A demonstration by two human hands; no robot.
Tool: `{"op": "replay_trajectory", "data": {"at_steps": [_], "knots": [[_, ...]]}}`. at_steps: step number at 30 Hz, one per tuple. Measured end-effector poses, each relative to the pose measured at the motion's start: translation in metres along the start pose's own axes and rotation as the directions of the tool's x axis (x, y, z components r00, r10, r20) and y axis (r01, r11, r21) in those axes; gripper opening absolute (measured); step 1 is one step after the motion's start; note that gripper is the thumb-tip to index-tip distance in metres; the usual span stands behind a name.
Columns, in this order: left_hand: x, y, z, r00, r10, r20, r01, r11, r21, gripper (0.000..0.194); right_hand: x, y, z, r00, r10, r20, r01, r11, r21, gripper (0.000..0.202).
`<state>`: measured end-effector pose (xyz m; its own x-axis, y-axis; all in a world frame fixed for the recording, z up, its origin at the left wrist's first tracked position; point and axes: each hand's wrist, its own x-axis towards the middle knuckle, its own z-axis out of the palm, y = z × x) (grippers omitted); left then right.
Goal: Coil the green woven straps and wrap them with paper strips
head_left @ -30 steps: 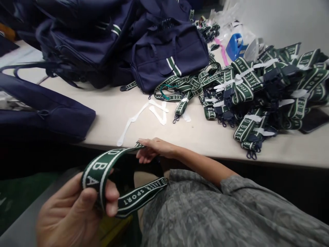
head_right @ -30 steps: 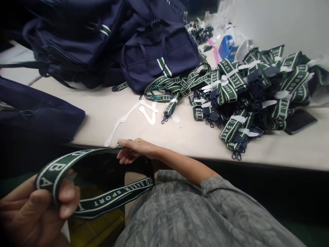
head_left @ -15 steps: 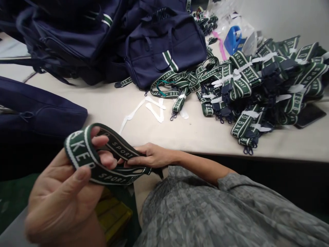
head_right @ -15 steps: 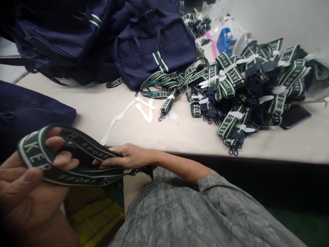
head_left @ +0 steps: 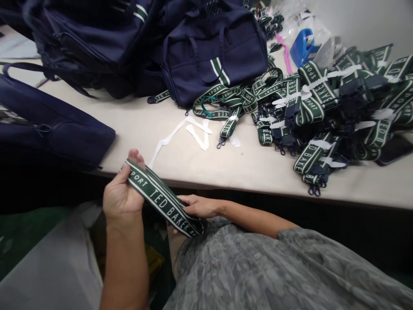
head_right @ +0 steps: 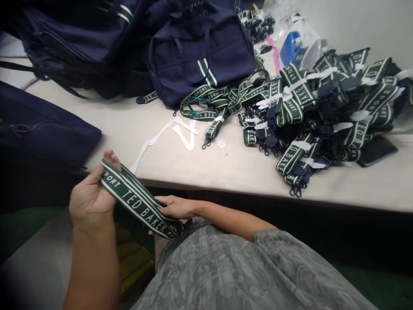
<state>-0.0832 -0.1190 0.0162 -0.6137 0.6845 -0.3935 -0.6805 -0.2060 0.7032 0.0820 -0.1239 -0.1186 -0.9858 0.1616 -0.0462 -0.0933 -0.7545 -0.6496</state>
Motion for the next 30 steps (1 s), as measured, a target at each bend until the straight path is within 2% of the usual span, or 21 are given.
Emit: {"op": "replay_trajectory", "data": {"at_steps": [2, 5, 8, 12, 18, 21, 24, 27, 30], "knots": [[0.01, -0.002, -0.01, 0.998, 0.021, 0.063, -0.022, 1.0, 0.006, 0.023, -0.006, 0.006, -0.005, 0.999, 0.046, 0.005, -0.046, 0.998, 0.04, 0.058], [0.017, -0.003, -0.022, 0.982, 0.074, 0.174, -0.086, 0.994, 0.06, 0.024, -0.013, 0.01, -0.013, 0.992, 0.089, 0.088, -0.099, 0.988, 0.119, 0.061], [0.019, -0.003, -0.03, 0.974, 0.052, 0.219, -0.075, 0.992, 0.097, 0.029, -0.015, 0.01, -0.015, 0.995, 0.057, 0.084, -0.071, 0.983, 0.169, 0.06], [0.022, -0.001, -0.04, 0.983, 0.037, 0.18, -0.051, 0.996, 0.075, 0.024, -0.016, 0.009, -0.008, 1.0, -0.007, 0.008, 0.006, 0.984, 0.176, 0.071], [0.022, -0.002, -0.049, 0.983, 0.011, 0.181, -0.027, 0.996, 0.088, 0.023, -0.03, 0.001, -0.001, 0.999, 0.007, 0.033, -0.004, 0.995, -0.098, 0.064], [0.02, -0.002, -0.049, 0.979, 0.019, 0.203, -0.038, 0.995, 0.092, 0.028, -0.031, -0.002, -0.003, 0.999, -0.002, 0.034, 0.007, 0.991, -0.135, 0.057], [0.022, -0.001, -0.05, 0.98, 0.058, 0.188, -0.075, 0.994, 0.081, 0.028, -0.03, -0.005, -0.005, 0.998, 0.017, 0.062, -0.01, 0.993, -0.115, 0.054], [0.028, -0.006, -0.049, 0.979, 0.163, 0.123, -0.169, 0.985, 0.044, 0.029, -0.03, -0.011, -0.006, 0.994, 0.02, 0.108, -0.009, 0.995, -0.096, 0.049], [0.031, -0.013, -0.047, 0.977, 0.2, 0.077, -0.204, 0.978, 0.052, 0.026, -0.03, -0.014, -0.005, 0.992, 0.017, 0.127, -0.005, 0.995, -0.098, 0.049]]}}
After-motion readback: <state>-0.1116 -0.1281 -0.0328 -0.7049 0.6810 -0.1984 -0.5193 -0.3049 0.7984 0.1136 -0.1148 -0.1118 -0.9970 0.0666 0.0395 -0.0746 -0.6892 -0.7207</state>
